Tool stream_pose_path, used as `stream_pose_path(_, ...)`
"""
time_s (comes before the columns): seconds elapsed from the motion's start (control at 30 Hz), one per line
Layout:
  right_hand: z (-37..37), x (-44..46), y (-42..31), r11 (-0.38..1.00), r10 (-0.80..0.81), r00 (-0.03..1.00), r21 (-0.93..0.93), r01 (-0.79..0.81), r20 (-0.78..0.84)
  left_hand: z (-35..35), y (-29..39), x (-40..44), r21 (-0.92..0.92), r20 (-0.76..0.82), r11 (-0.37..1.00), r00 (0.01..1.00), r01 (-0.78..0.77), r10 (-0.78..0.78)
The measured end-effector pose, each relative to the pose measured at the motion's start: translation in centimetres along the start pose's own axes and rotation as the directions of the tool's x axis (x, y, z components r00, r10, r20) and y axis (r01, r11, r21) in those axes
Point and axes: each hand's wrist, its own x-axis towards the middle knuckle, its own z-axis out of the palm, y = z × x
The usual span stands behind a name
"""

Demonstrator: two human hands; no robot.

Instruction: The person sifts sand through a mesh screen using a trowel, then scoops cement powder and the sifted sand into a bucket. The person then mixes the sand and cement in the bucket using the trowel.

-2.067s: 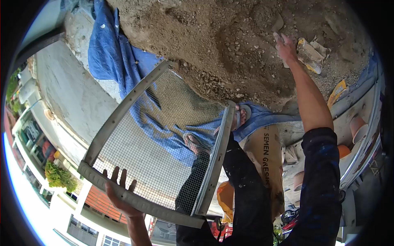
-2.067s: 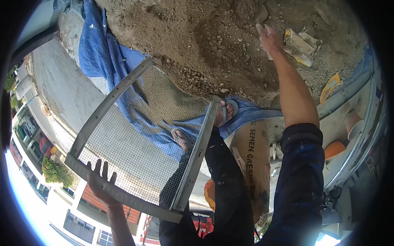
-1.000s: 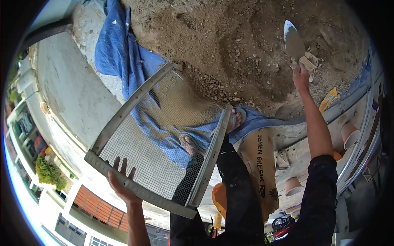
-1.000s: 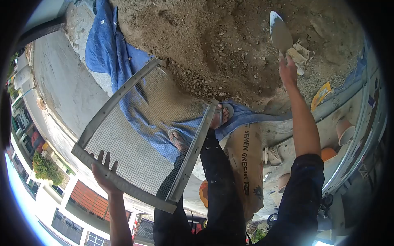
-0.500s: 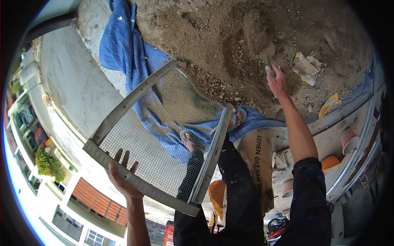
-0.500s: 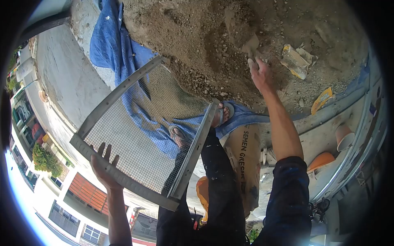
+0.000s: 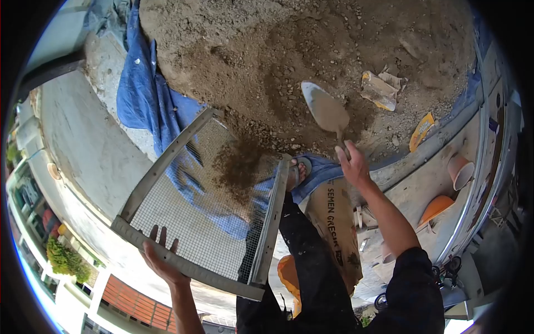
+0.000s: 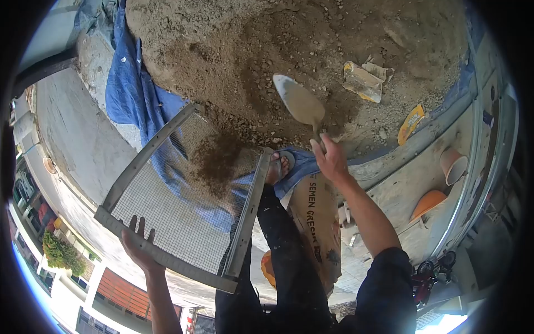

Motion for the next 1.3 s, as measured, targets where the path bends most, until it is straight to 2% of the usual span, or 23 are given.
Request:
stream_pose_path(0.03,-1.7,3.4,2.0,0.958,0.274,0.943,0.036,-0.285,0.189,0.2,-0.1,0.0,0.026,-0.018,1.000,1.000,-0.016,0.017)
stream_pose_path(0.07,-1.7,6.1,5.6,0.942,0.321,0.934,0.050,-0.332,0.159,0.3,-0.1,0.0,0.055,-0.039,0.998,0.999,-0.033,0.035)
stream_pose_path(0.1,-0.6,8.4,10.4,0.985,0.158,0.987,-0.063,-0.159,-0.016,0.6,0.1,-0.2,0.081,-0.041,0.996,0.998,-0.038,0.042)
stream_pose_path(0.13,0.9,10.5,15.1,0.975,0.061,0.991,-0.207,-0.085,-0.122,-0.1,-0.5,0.1,0.119,-0.004,0.990,0.997,-0.072,0.073)
stream_pose_path(0.23,3.5,15.7,14.3,0.966,0.195,0.978,-0.190,-0.178,0.074,-1.9,-1.9,0.7,0.183,0.025,0.975,0.992,-0.127,0.125)
stream_pose_path(0.3,7.8,18.4,12.0,0.976,0.215,0.966,-0.063,-0.208,0.144,-2.9,-3.1,0.9,0.304,0.284,0.812,0.861,-0.498,0.422)
stream_pose_path(0.33,9.8,19.0,11.5,0.975,0.221,0.966,0.003,-0.223,0.136,-2.5,-2.8,0.7,0.309,0.285,0.813,0.864,-0.494,0.416)
stream_pose_path(0.37,10.7,18.8,9.9,0.974,0.224,0.965,0.005,-0.226,0.135,-1.6,-2.1,0.6,0.271,0.176,0.898,0.935,-0.346,0.307)
stream_pose_path(0.4,11.4,18.5,7.8,0.891,0.347,0.917,0.237,-0.388,0.196,-1.2,-1.4,0.4,0.217,0.070,0.957,0.981,-0.195,0.184)
stream_pose_path(0.43,11.7,18.0,6.7,0.728,0.441,0.851,0.442,-0.525,0.285,-1.3,-1.4,0.1,0.270,0.222,0.883,0.917,-0.384,0.331)
stream_pose_path(0.47,11.5,17.6,5.8,0.725,0.435,0.855,0.453,-0.519,0.283,-1.2,-1.2,-0.1,0.232,0.148,0.929,0.954,-0.290,0.261)
stream_pose_path(0.53,11.0,16.3,5.4,0.463,0.354,0.826,0.685,-0.562,0.439,0.0,-0.1,-0.4,0.145,0.043,0.982,0.992,-0.121,0.115)
stream_pose_path(0.67,8.5,13.1,4.9,0.642,0.391,0.857,0.568,-0.515,0.335,0.4,0.4,-0.4,0.037,0.021,0.999,1.000,-0.013,0.012)
stream_pose_path(0.73,6.9,10.3,2.8,0.749,0.450,0.870,0.446,-0.490,0.201,1.0,1.3,-0.7,0.007,0.023,1.000,0.999,0.022,-0.022)
stream_pose_path(0.77,7.3,8.6,2.9,0.951,0.210,0.976,0.245,-0.189,-0.064,1.1,1.3,-0.8,-0.025,0.016,0.999,0.999,0.030,-0.030)
stream_pose_path(0.8,7.7,6.7,3.0,0.994,-0.110,0.961,-0.047,0.101,-0.253,0.8,1.1,-0.6,-0.045,0.047,0.999,0.999,0.028,-0.026)
stream_pose_path(0.87,4.2,2.7,-4.6,0.989,0.040,0.998,0.137,-0.047,0.055,0.8,1.0,-0.6,-0.071,0.023,0.997,1.000,0.007,-0.006)
stream_pose_path(0.93,4.6,-1.9,-7.9,0.982,-0.013,0.976,0.185,-0.028,0.220,0.7,0.9,-0.6,-0.115,0.043,0.993,0.999,-0.001,0.006)
stream_pose_path(0.97,4.8,-4.4,-10.2,0.978,-0.149,0.977,0.168,0.123,0.153,0.6,0.9,-0.6,-0.126,0.063,0.992,0.998,-0.002,0.010)
stream_pose_path(1.03,3.3,-8.3,-15.2,0.972,-0.212,0.920,0.166,0.165,0.329,0.4,0.9,-0.4,-0.137,0.099,0.990,0.995,-0.018,0.032)
stream_pose_path(1.07,3.2,-10.0,-16.4,0.953,-0.283,0.900,0.204,0.224,0.332,0.3,0.9,-0.4,-0.138,0.102,0.990,0.994,-0.026,0.040)
stream_pose_path(1.2,0.2,-11.7,-18.2,0.951,-0.296,0.889,0.188,0.244,0.348,0.2,0.5,0.0,-0.137,0.099,0.990,0.994,-0.033,0.047)
stream_pose_path(1.3,-0.3,-8.7,-11.7,0.987,-0.141,0.969,0.107,0.121,0.205,0.4,1.1,-0.6,-0.092,0.096,0.995,0.995,-0.027,0.036)
